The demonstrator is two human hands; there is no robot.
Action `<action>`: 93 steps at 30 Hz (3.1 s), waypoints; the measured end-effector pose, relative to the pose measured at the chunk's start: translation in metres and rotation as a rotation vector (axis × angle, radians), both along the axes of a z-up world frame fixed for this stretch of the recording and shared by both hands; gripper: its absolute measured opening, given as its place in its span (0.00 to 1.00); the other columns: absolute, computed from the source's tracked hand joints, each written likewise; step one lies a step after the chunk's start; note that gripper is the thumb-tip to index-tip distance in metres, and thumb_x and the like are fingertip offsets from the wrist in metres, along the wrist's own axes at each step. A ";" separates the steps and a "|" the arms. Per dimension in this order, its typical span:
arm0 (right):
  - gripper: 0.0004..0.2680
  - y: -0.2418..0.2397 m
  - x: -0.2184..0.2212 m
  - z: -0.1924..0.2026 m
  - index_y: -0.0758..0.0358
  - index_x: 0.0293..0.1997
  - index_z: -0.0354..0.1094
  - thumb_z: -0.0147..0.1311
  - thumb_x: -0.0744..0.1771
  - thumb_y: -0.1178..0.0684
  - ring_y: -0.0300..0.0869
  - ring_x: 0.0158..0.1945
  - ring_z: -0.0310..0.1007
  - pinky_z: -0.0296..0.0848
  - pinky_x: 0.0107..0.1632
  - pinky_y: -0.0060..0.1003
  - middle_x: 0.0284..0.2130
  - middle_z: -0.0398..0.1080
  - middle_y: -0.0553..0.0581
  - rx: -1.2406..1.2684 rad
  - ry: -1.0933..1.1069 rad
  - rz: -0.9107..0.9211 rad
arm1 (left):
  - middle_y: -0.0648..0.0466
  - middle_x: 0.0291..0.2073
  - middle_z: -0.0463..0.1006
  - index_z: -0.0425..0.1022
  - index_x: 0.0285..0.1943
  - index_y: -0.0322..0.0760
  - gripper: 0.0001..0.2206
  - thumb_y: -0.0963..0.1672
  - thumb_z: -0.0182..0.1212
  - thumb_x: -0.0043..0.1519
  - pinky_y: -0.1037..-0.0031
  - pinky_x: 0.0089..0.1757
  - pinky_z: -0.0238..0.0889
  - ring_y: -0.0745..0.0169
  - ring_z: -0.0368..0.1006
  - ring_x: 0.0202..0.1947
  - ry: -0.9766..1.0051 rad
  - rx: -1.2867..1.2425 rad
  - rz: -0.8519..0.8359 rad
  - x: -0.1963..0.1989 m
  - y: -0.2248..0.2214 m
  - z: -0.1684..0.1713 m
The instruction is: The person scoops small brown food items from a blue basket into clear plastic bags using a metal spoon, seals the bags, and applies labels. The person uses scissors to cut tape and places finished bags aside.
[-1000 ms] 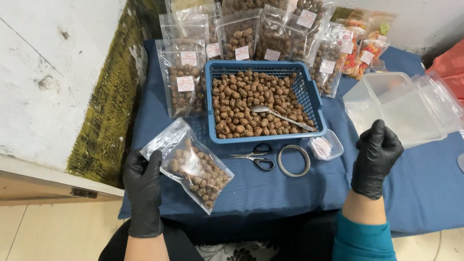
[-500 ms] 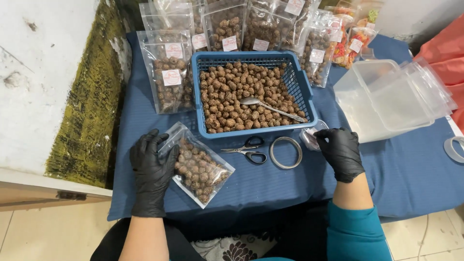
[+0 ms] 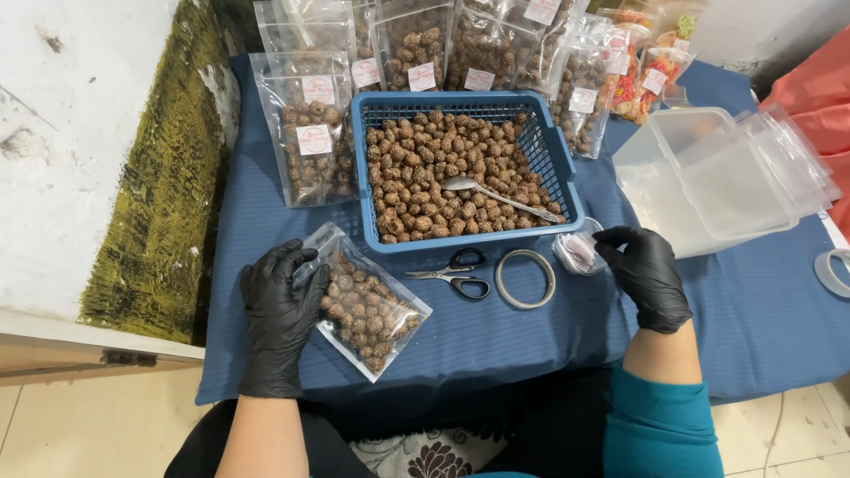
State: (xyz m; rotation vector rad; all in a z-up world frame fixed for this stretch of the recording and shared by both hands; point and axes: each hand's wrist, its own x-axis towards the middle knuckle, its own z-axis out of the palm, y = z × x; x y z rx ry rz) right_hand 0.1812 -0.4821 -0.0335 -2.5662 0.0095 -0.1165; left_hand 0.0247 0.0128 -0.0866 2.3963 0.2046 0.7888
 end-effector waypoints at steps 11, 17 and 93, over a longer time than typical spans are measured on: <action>0.02 0.020 -0.031 0.052 0.66 0.48 0.74 0.57 0.72 0.60 0.43 0.43 0.70 0.69 0.49 0.38 0.41 0.74 0.57 0.264 -0.476 0.130 | 0.52 0.52 0.80 0.81 0.50 0.44 0.11 0.49 0.65 0.63 0.50 0.58 0.53 0.47 0.74 0.56 -0.033 0.060 -0.025 -0.003 -0.003 -0.001; 0.11 0.005 -0.014 0.040 0.70 0.55 0.75 0.50 0.70 0.58 0.58 0.52 0.75 0.71 0.54 0.52 0.47 0.77 0.67 -0.051 -0.204 0.109 | 0.52 0.52 0.80 0.81 0.50 0.44 0.11 0.49 0.64 0.63 0.49 0.58 0.53 0.46 0.74 0.56 -0.026 0.051 -0.035 -0.001 -0.001 -0.002; 0.26 0.248 -0.140 0.000 0.61 0.75 0.52 0.47 0.70 0.36 0.57 0.78 0.46 0.32 0.74 0.69 0.74 0.52 0.63 -0.282 -0.473 1.067 | 0.56 0.53 0.81 0.83 0.52 0.50 0.13 0.51 0.58 0.66 0.39 0.66 0.41 0.48 0.74 0.58 0.034 -0.048 -0.035 -0.002 -0.010 -0.005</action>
